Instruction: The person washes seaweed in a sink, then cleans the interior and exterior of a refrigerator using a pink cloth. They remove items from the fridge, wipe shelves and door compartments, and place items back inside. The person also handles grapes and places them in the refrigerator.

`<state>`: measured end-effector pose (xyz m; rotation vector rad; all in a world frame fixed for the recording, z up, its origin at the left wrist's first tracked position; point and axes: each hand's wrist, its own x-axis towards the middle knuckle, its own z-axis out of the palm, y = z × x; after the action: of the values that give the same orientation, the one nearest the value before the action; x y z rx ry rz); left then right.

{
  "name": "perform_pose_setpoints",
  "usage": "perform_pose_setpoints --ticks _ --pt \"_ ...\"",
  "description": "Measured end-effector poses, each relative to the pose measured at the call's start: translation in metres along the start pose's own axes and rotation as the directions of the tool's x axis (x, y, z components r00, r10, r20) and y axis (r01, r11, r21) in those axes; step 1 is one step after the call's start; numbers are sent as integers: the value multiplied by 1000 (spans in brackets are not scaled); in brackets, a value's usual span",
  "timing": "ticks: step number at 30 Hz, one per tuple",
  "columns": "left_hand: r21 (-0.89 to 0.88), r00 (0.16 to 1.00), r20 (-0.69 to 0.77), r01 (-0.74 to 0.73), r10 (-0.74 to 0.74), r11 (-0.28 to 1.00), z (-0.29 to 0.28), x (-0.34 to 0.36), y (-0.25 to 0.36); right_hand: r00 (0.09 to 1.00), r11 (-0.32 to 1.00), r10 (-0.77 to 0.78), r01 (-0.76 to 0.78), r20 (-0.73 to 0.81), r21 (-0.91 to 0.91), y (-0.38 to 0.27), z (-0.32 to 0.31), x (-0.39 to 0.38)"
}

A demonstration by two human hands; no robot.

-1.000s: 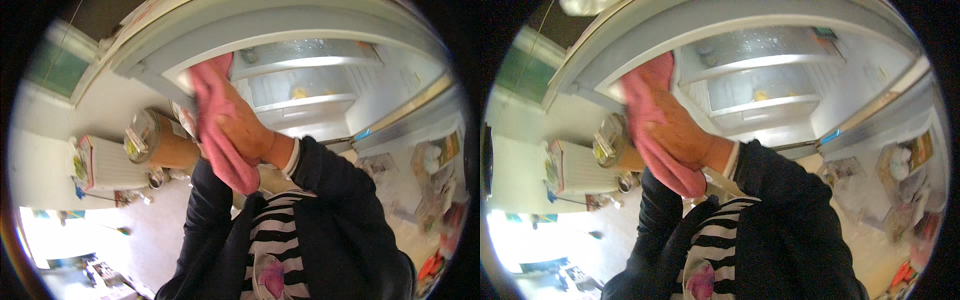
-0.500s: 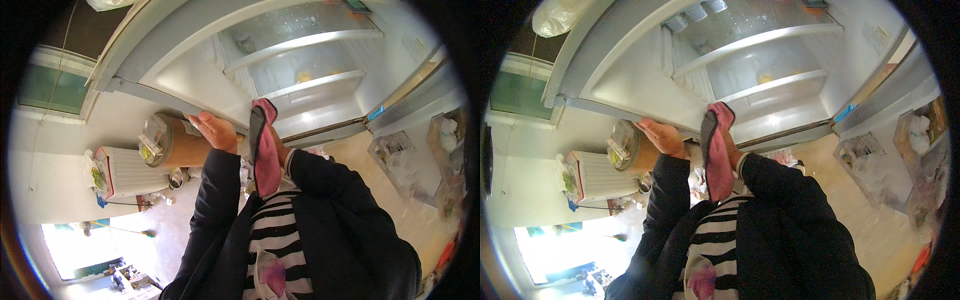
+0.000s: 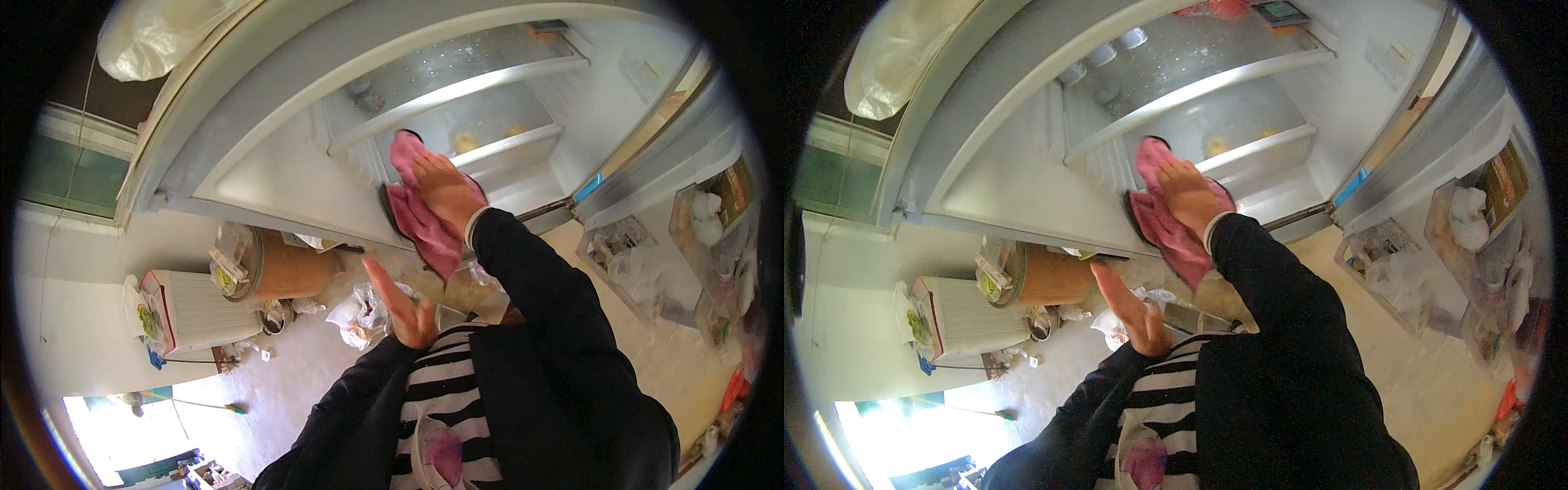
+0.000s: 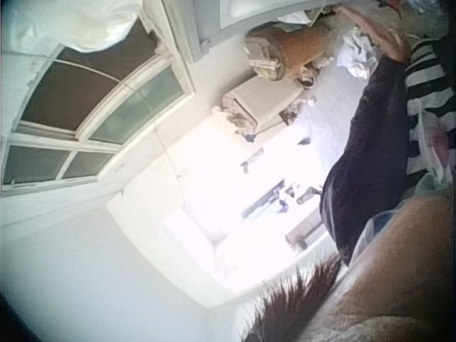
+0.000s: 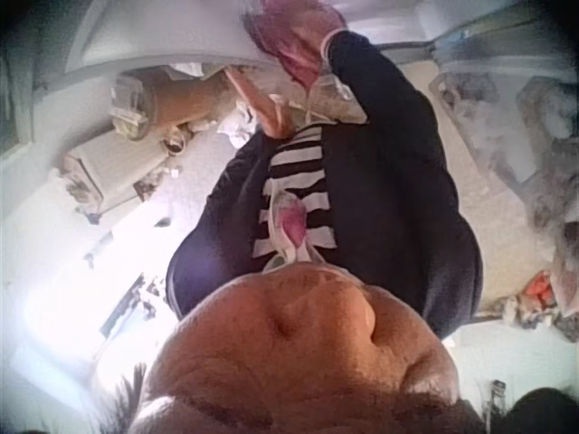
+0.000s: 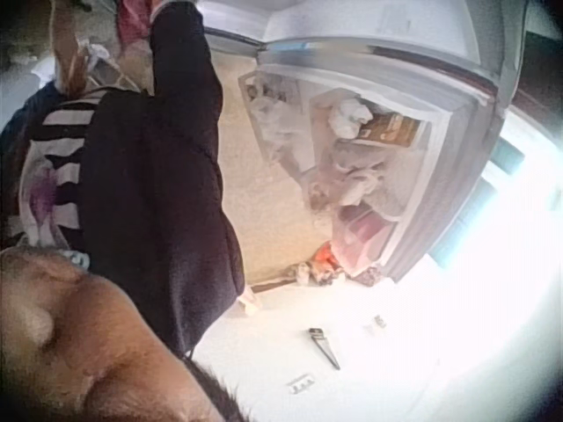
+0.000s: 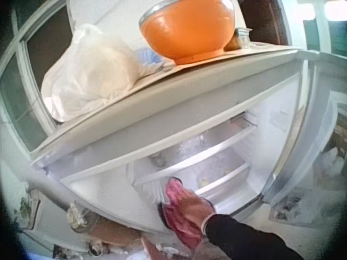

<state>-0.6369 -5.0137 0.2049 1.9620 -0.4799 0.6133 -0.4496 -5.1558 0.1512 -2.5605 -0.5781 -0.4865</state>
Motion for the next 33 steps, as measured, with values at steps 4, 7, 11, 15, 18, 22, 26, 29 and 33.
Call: perform_pose_setpoints --ticks 4,7,11,15,18,22,26,29,33 --pt "195 824 546 -300 151 934 16 56 -18 997 969 45 -58 -58 -241 66 25 -25" --pt "440 823 561 -207 -88 874 63 85 -62 992 935 124 -124 -22 -331 101 -10 -41" --pt "606 838 532 -274 -124 747 108 84 -117 934 828 349 -343 -71 -443 154 -60 -63" --pt "573 866 501 -335 4 748 150 91 -131 862 773 412 -502 -294 -388 191 -45 -53" --pt "679 871 487 -332 -64 655 168 111 -141 879 863 434 -468 -197 -189 163 -8 -3" --pt "721 855 486 -274 -182 636 156 122 -162 945 960 241 -266 -223 -90 115 10 8" --pt "788 931 250 -35 -266 615 110 99 -182 982 979 187 -188 -17 -83 108 -30 -18" --pt "816 935 271 -98 -228 570 108 93 -187 955 951 275 -287 -107 -118 135 -35 -33" --pt "732 936 335 -186 -108 656 165 134 -181 874 861 429 -472 -227 -190 183 -46 -18"
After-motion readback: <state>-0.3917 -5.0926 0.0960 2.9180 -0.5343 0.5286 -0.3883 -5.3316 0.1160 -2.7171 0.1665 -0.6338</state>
